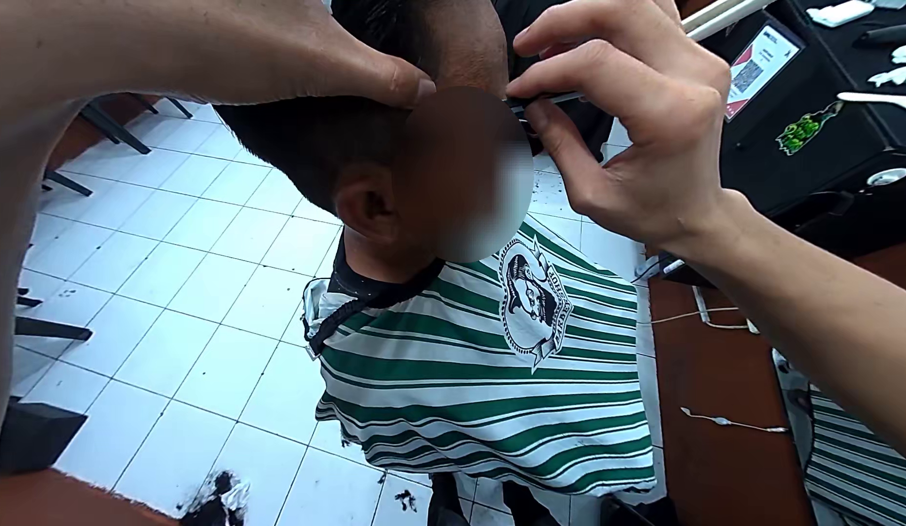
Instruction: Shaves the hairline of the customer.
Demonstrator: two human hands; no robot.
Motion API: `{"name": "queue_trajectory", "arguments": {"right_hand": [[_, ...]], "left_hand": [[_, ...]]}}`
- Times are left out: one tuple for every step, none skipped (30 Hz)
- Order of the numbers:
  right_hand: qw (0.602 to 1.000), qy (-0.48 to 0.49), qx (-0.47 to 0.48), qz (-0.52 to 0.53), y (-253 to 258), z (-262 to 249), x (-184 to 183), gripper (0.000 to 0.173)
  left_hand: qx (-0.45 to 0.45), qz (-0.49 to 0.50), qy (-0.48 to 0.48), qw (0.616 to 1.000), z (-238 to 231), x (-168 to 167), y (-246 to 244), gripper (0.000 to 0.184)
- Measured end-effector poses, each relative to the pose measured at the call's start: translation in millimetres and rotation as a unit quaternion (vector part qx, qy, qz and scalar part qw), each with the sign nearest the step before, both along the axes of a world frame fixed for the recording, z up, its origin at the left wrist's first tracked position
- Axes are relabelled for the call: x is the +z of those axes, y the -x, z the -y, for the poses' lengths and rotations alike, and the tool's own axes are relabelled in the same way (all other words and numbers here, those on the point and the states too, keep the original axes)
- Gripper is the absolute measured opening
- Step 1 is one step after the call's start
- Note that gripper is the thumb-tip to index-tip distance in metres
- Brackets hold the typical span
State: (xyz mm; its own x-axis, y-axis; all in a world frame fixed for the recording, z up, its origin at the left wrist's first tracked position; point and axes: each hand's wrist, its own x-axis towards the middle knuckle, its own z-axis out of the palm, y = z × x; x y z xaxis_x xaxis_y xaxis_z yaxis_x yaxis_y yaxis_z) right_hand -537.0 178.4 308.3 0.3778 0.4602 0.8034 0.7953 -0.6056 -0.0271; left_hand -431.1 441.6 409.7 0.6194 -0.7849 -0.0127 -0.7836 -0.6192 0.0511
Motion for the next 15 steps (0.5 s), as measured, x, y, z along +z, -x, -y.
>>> {"name": "queue_trajectory", "arguments": {"right_hand": [[1.000, 0.001, 0.000, 0.000, -0.4, -0.1, 0.0, 0.020], [1.000, 0.002, 0.000, 0.001, -0.8, 0.0, -0.2, 0.020], [1.000, 0.001, 0.000, 0.001, -1.2, 0.2, -0.4, 0.020], [1.000, 0.002, 0.000, 0.001, -1.6, 0.5, -0.5, 0.020], [1.000, 0.004, 0.001, 0.001, -1.7, 0.7, -0.4, 0.020], [1.000, 0.006, 0.000, 0.001, -1.5, 0.7, -0.3, 0.020], [1.000, 0.006, -0.001, 0.001, -1.4, 0.6, -0.3, 0.020], [1.000, 0.007, -0.002, 0.000, -1.0, 0.3, -0.3, 0.020], [1.000, 0.009, -0.004, -0.001, -0.8, 0.4, -0.4, 0.020], [1.000, 0.010, -0.004, -0.002, -0.7, 0.6, -0.6, 0.020], [1.000, 0.013, -0.002, -0.002, -0.5, 1.0, -0.9, 0.020], [1.000, 0.017, -0.001, -0.003, -0.3, 1.3, -1.2, 0.021], [1.000, 0.020, -0.002, -0.001, -0.2, 1.4, -1.6, 0.021], [1.000, 0.021, -0.004, 0.001, 0.0, 1.2, -1.6, 0.021], [1.000, 0.021, -0.008, 0.003, 0.4, 0.9, -1.5, 0.021]], "left_hand": [[0.010, 0.000, 0.005, 1.000, 0.2, -1.3, -1.3, 0.036], [0.024, -0.003, 0.015, 1.000, 0.9, -3.7, -2.8, 0.040], [0.035, -0.007, 0.020, 0.999, 1.5, -5.3, -4.0, 0.042], [0.038, -0.009, 0.021, 0.999, 1.7, -5.8, -5.1, 0.040], [0.030, -0.001, 0.019, 0.999, 1.8, -5.7, -6.2, 0.036], [0.023, 0.005, 0.015, 1.000, 1.6, -5.0, -6.2, 0.034], [0.021, 0.010, 0.010, 1.000, 1.2, -4.1, -5.4, 0.034], [0.019, 0.012, 0.007, 1.000, 1.0, -3.0, -4.6, 0.035], [0.019, 0.010, 0.004, 1.000, 1.2, -2.0, -4.0, 0.036], [0.023, 0.005, 0.002, 1.000, 1.6, -2.4, -4.7, 0.039], [0.035, -0.003, 0.000, 0.999, 1.9, -3.3, -5.9, 0.042], [0.045, -0.014, -0.006, 0.999, 1.7, -3.4, -6.4, 0.043], [0.044, -0.019, -0.010, 0.999, 1.5, -3.2, -6.8, 0.043], [0.034, -0.019, -0.008, 0.999, 0.9, -2.8, -5.9, 0.042], [0.020, -0.017, -0.007, 1.000, 0.5, -2.4, -4.9, 0.040]]}}
